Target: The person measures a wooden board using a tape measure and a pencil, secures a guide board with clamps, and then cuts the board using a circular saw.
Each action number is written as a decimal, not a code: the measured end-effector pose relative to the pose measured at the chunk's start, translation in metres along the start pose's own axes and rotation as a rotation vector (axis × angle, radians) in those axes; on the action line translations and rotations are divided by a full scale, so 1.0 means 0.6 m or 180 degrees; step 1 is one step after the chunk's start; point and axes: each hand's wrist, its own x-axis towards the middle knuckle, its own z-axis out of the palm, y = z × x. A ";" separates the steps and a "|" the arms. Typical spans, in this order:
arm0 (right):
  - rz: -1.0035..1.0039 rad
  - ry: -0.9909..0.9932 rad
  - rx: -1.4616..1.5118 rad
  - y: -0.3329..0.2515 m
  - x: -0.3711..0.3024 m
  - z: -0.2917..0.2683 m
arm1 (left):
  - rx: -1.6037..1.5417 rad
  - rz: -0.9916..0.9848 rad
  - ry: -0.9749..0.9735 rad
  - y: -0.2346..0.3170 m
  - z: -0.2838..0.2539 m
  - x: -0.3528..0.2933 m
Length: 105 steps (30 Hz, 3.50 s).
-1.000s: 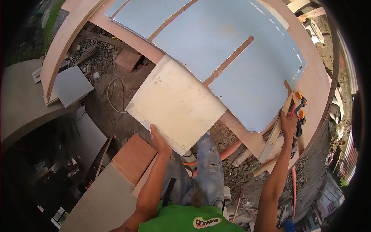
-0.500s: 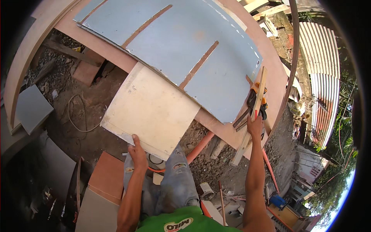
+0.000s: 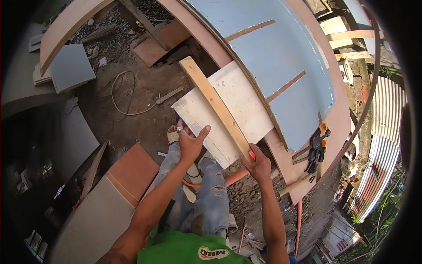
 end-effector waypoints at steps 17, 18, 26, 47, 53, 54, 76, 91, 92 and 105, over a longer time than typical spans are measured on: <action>0.0479 0.0038 0.1544 0.017 0.047 -0.031 | 0.1883 0.0928 0.1152 -0.017 0.054 -0.018; 0.0556 -0.0022 0.1833 0.026 0.041 -0.044 | 0.2201 0.1079 0.1240 -0.022 0.057 -0.026; 0.0893 0.1074 0.2077 0.091 -0.033 -0.150 | 0.4394 0.1467 0.0465 -0.050 0.109 -0.069; 0.1767 0.2077 -0.0615 0.444 -0.036 -0.189 | 0.4473 0.1680 -0.0443 -0.043 0.093 -0.064; 0.2611 -0.0033 -0.1388 0.584 -0.031 -0.295 | 0.4409 0.1645 -0.0387 -0.036 0.103 -0.073; 0.2751 -0.0413 -0.1388 0.594 -0.025 -0.299 | 0.4376 0.1626 -0.0390 -0.036 0.103 -0.073; 0.1843 -0.0096 0.4841 0.235 -0.339 -0.382 | 0.4514 0.1190 0.0384 -0.012 0.099 -0.050; 0.0972 -0.2290 0.1008 0.189 -0.104 -0.263 | 0.4135 0.1229 0.1020 -0.070 0.140 -0.004; 0.0707 -0.2607 0.0671 0.195 -0.077 -0.255 | 0.4152 0.1214 0.1043 -0.070 0.141 -0.004; -0.0992 -0.3067 0.0190 0.206 0.027 -0.149 | 0.4092 0.1407 0.1206 -0.079 0.138 0.001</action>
